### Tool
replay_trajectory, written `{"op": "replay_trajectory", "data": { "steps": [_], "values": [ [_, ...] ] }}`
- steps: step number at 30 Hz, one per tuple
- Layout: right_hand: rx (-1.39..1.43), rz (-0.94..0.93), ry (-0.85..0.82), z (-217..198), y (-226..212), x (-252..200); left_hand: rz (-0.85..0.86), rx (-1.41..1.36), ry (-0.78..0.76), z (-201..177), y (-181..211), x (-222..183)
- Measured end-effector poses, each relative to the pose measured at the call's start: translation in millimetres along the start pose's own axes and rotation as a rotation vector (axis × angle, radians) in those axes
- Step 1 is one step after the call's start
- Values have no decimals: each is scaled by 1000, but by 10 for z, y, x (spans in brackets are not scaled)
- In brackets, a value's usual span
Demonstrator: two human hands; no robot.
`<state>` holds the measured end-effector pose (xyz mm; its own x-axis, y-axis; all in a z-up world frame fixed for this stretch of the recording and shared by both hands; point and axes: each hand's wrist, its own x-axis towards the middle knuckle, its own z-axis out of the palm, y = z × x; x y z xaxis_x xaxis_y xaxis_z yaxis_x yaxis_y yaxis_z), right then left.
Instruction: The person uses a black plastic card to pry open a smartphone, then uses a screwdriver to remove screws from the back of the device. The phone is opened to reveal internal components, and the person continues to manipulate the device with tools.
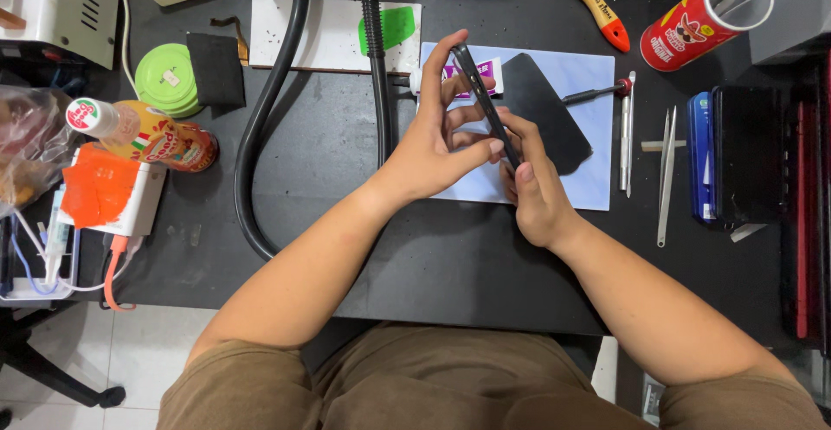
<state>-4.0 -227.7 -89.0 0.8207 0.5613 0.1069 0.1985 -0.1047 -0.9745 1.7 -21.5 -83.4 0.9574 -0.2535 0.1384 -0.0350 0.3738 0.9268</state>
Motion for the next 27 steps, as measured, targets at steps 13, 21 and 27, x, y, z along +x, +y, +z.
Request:
{"op": "replay_trajectory", "data": {
  "steps": [13, 21, 27],
  "values": [
    [-127, -48, 11, 17, -11, 7, 51, 74, -5, 49, 35, -41],
    [-159, -48, 29, 32, -35, 4, 57, 110, -12, 65, 27, -49],
    [-194, -88, 39, 67, -68, 2, 49, 51, -37, 79, 7, -38]
  ]
}}
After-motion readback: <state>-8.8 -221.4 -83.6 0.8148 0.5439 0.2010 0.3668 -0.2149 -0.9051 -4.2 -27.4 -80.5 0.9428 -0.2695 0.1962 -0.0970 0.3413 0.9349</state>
